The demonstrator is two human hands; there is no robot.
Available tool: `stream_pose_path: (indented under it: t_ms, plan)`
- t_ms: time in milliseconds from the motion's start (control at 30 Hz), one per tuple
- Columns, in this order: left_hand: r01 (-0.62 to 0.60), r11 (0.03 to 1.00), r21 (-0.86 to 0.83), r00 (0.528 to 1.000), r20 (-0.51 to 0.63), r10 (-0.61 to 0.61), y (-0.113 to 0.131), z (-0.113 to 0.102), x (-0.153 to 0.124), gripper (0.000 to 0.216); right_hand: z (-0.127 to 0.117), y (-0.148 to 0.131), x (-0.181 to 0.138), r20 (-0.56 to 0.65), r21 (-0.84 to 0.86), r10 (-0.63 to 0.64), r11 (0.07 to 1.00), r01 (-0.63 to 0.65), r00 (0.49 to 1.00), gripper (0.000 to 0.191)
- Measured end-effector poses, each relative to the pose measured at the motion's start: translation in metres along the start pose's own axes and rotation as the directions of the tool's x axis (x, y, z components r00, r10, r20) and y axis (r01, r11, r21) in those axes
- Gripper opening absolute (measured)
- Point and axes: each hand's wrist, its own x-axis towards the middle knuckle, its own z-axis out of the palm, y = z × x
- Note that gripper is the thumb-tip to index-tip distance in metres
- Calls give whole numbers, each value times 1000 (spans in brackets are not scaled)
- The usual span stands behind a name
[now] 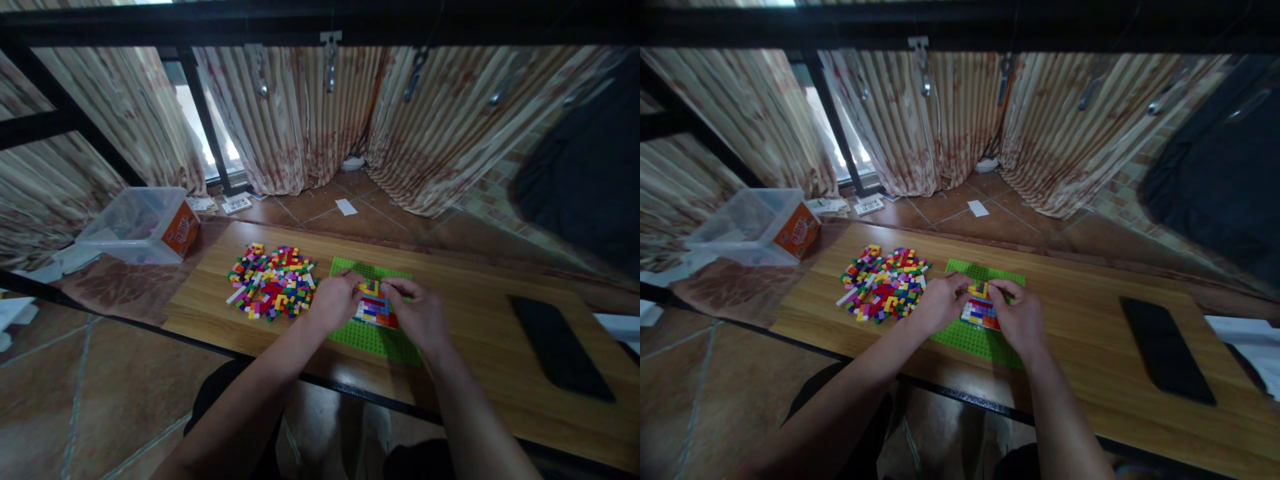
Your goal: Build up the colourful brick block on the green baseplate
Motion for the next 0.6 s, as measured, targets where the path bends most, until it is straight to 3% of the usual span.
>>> stream_pose_path:
  t_ms: [133,267,467,600]
  plan:
    - [13,999,-35,1000,-7,-13,0,0,1,16,1,-2,0,47,-23,33,999,-32,998,30]
    - [29,996,-83,999,-15,-30,-1,2,0,23,1,-2,1,1,-72,46,996,-46,999,33]
    - [59,990,-132,998,11,-58,-2,3,1,34,7,2,3,-33,-274,-7,962,-3,999,43]
    - [73,984,-162,997,25,-70,-2,3,1,39,12,5,5,-54,-328,33,943,-49,998,47]
